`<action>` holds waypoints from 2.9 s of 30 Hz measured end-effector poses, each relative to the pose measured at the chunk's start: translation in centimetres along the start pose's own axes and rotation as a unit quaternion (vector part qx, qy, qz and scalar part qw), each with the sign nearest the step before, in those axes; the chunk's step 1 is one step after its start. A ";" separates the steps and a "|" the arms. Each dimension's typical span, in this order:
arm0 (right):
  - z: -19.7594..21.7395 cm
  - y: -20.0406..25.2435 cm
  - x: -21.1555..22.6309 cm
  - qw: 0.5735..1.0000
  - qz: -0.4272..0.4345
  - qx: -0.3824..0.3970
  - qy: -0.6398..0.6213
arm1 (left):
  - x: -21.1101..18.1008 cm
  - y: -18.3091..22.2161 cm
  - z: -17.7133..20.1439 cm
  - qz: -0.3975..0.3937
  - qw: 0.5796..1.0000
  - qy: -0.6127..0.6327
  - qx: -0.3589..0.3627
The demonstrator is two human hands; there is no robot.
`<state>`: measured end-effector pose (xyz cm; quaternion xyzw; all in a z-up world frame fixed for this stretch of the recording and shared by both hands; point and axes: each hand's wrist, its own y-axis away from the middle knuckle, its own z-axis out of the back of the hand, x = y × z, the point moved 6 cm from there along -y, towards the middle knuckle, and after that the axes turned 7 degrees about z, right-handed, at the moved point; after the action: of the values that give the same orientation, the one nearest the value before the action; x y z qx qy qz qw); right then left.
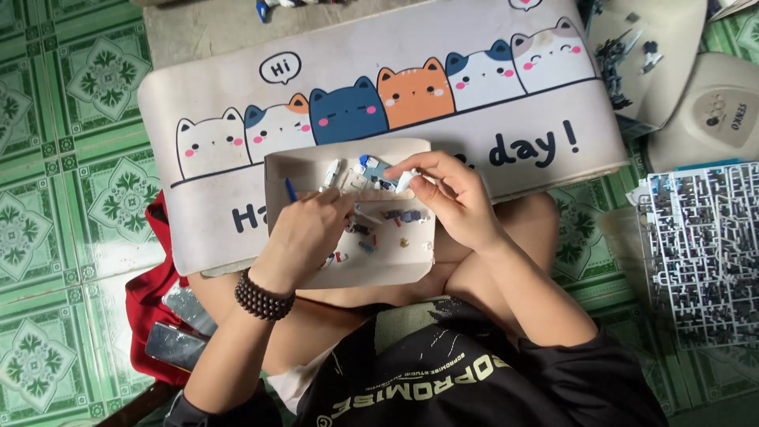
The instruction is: The person assembles small plastic model parts by hand, picking pieces from a tray and snapping them together. The person works on a lap tray with scattered components and occasionally adjusts the assembled sub-assembly.
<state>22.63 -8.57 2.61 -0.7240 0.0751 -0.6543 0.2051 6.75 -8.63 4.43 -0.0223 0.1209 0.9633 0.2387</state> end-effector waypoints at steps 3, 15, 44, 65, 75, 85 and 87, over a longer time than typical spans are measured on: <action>0.2 0.2 -0.8 0.996 -0.043 -0.008 -0.077 | 0.7 0.1 -1.2 -0.008 0.999 -0.037 0.007; -3.1 1.8 9.0 0.946 0.064 0.199 -0.247 | 0.8 0.3 -0.2 0.021 0.999 0.010 0.037; -1.1 3.9 5.3 0.895 0.306 -0.046 0.321 | 2.4 2.1 -2.3 0.068 0.995 0.070 0.001; -1.3 1.1 3.8 0.997 0.051 -0.059 0.000 | 0.2 0.6 0.7 -0.042 0.967 0.242 -0.061; -1.9 -0.1 4.8 0.998 0.057 -0.034 0.011 | -1.3 -0.4 0.0 -0.019 0.625 0.776 -0.082; -0.5 -0.3 4.0 0.992 0.101 -0.007 0.077 | -1.3 -0.8 0.2 0.038 0.633 0.771 -0.048; -0.5 -0.5 4.2 0.994 0.093 0.002 0.065 | -1.4 -0.7 0.4 0.031 0.643 0.764 -0.041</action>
<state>22.58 -9.84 6.64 -0.6692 0.1540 -0.6783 0.2615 8.33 -8.53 4.75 -0.7568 0.2209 0.6144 0.0307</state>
